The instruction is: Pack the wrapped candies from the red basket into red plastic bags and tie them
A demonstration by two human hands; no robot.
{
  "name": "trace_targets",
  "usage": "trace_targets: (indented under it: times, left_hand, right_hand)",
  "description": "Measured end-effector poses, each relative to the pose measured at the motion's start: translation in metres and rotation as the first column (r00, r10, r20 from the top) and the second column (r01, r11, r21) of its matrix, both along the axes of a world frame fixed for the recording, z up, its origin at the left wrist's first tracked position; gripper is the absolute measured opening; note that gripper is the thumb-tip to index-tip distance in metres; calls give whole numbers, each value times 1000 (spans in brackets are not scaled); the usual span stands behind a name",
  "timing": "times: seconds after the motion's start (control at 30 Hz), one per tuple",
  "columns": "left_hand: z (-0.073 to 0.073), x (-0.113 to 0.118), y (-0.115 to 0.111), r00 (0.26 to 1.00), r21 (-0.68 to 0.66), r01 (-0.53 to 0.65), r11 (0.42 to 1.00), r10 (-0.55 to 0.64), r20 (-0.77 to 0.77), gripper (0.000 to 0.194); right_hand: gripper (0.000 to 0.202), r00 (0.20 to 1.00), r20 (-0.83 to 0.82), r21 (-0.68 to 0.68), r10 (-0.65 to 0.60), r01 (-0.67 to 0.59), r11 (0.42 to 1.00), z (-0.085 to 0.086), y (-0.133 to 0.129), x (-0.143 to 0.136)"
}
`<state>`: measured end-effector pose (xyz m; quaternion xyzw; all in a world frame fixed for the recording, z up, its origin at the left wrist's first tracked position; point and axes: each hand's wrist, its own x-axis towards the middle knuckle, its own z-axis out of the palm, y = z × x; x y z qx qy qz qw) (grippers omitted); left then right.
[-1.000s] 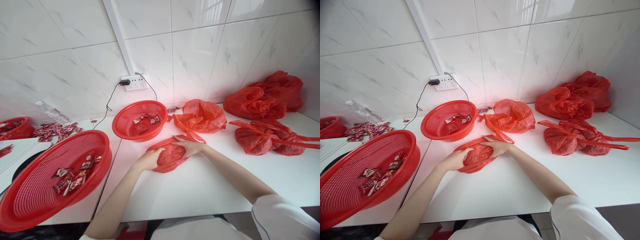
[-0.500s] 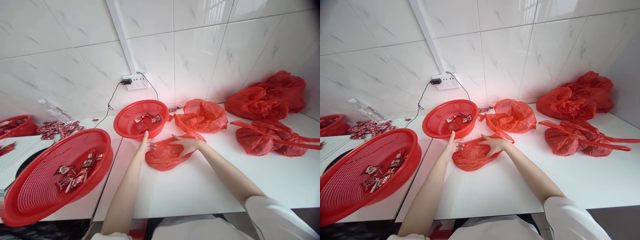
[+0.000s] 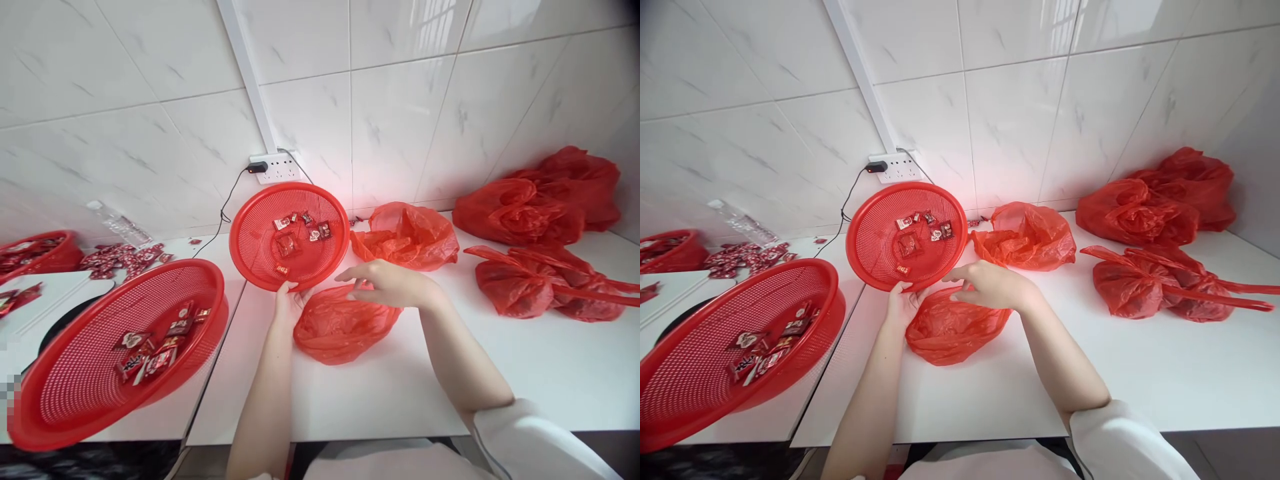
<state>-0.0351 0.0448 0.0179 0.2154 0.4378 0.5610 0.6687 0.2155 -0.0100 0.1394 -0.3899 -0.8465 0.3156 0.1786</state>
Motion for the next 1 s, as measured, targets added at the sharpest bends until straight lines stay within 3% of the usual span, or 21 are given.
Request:
trace_targets:
  times: [0.13, 0.37, 0.53, 0.6, 0.73, 0.87, 1.0]
  left_hand:
    - [-7, 4, -4, 1000, 62, 16, 998, -15, -25, 14]
    - [2, 12, -16, 997, 250, 55, 967, -38, -73, 26]
    - [6, 26, -29, 996, 270, 58, 961, -38, -80, 24]
    - [8, 32, -32, 992, 266, 114, 957, -95, -84, 25]
    - [9, 40, -36, 984, 251, 178, 951, -167, -62, 38]
    - [4, 42, -34, 987, 221, 156, 963, -157, -15, 34]
    - [-2, 40, -31, 990, 231, 134, 964, -143, 23, 32]
  right_hand:
    - [39, 1000, -2, 26, -23, 23, 999, 2, -5, 5]
    - [32, 991, 23, 39, -132, 132, 991, -7, 1, 8]
    - [25, 972, 1, 229, -236, 229, 946, -13, 10, -5]
    - [30, 975, 14, 301, -223, 209, 930, -18, 13, -11]
    - [41, 993, 93, 319, -79, 46, 947, -32, 19, -22]
    - [25, 993, 97, 340, -74, 37, 940, -40, 26, -28]
    - [22, 993, 39, 354, -111, 90, 931, -36, 30, -19]
